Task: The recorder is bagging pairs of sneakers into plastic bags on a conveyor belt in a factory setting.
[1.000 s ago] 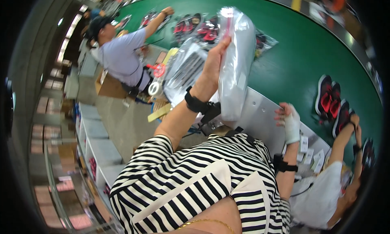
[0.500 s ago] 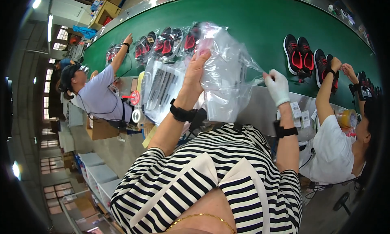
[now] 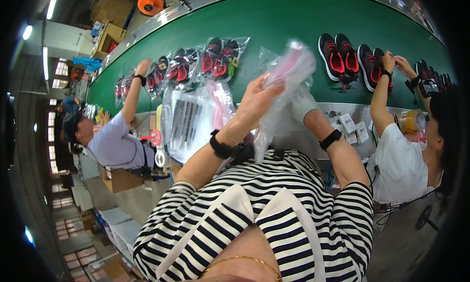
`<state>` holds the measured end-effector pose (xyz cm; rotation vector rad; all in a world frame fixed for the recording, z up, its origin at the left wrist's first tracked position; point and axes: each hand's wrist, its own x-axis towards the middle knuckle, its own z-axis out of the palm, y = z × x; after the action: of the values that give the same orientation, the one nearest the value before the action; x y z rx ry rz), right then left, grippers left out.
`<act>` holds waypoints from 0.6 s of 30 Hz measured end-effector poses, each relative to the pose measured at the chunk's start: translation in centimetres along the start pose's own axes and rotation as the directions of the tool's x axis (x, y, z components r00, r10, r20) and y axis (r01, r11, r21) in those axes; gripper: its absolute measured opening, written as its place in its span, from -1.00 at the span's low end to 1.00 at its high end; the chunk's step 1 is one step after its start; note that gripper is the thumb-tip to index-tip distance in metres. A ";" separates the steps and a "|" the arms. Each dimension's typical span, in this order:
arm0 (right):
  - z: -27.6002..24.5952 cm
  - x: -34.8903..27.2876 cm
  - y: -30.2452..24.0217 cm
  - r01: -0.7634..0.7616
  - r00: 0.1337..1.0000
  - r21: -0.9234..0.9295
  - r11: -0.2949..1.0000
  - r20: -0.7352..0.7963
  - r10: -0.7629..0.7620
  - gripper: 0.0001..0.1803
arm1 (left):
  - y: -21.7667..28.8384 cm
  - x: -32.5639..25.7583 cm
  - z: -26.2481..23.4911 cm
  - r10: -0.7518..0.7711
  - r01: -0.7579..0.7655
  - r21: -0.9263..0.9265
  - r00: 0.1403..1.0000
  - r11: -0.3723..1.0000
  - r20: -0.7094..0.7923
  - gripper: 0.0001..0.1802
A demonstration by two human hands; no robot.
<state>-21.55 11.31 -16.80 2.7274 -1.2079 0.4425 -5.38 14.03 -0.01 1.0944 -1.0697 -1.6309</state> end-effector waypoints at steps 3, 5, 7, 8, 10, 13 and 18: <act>-2.2 0.4 -0.6 -0.142 0.948 0.219 0.965 0.310 0.069 -0.56 | 0.2 -0.5 -1.5 -0.150 0.146 -0.180 0.989 0.973 -0.012 -0.72; -6.5 4.3 -0.4 -0.506 0.728 0.428 0.749 0.678 0.104 -0.64 | -0.5 -0.1 -2.1 -0.132 0.132 -0.009 0.991 0.991 -0.018 -0.72; -8.0 4.1 -0.9 -0.568 0.637 0.277 0.775 0.744 0.202 -0.67 | -0.8 1.0 -1.8 -0.077 0.076 0.092 0.997 0.993 0.013 -0.72; -5.1 2.3 -1.2 -0.286 0.848 0.201 0.937 0.509 0.150 -0.63 | 0.0 1.6 -1.3 -0.082 0.085 0.137 0.996 0.987 -0.031 -0.74; -5.0 3.0 -2.0 -0.178 0.781 0.278 0.944 0.623 -0.036 -0.58 | 1.5 3.1 -2.2 -0.037 0.049 0.150 0.996 0.987 -0.077 -0.78; -9.8 6.9 -1.8 -0.372 0.683 0.215 0.903 0.722 0.110 -0.65 | 2.7 5.4 -4.2 -0.043 0.054 0.074 0.990 0.996 -0.138 -0.78; -18.4 6.7 2.6 -0.391 0.898 0.919 0.051 0.369 0.239 -0.80 | 4.2 7.6 -5.8 0.022 0.011 0.141 0.973 0.990 -0.230 -0.75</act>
<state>-23.13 9.09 2.82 3.4016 -2.1774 1.8141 -0.81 4.70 1.04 1.3375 -1.0438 -1.3999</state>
